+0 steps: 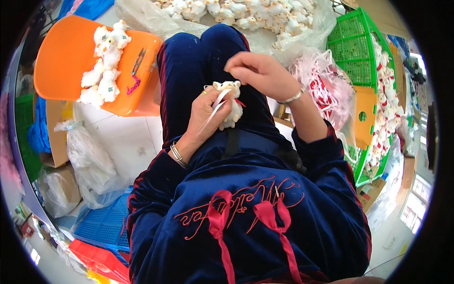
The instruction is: The person ties red ribbons around the necks of small white stuffed animals. They pick up each toy, wrap the ribbon, and tie a knot while seated in a workshop area with many similar toys nearby.
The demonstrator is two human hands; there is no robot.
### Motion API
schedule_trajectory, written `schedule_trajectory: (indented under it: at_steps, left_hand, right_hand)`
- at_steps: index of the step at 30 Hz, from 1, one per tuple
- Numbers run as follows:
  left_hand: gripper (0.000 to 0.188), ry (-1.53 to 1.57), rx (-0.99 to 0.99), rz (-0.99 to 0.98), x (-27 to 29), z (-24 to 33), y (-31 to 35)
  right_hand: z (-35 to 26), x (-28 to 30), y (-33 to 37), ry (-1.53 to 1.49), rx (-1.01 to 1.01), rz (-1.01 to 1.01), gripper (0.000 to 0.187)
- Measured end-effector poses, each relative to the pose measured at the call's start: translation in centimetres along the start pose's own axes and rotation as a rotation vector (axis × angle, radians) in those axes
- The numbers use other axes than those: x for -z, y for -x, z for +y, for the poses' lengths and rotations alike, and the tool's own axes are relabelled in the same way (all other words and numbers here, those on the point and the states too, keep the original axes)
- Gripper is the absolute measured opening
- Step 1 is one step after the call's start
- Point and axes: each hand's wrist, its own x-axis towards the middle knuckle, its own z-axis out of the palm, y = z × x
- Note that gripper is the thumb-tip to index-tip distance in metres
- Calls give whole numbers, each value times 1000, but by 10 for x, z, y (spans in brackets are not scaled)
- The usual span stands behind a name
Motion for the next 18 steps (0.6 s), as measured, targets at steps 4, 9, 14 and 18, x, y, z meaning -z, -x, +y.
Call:
schedule_trajectory:
  at_steps: [4,9,14,18]
  left_hand:
    - [11,5,-85,13,-5,-3,-1]
    - [11,-126,-196,85,-5,-7,5]
    - [18,-245,-370,128,-4,-9,-1]
    - [17,-271,-356,117,0,-9,0]
  right_hand:
    - [20,-20,23,234,77,-1,22]
    - [30,-41,23,299,116,137,14]
    - [48,-52,27,-449,-121,335,8]
    - [54,-43,35,-652,-179,427,16]
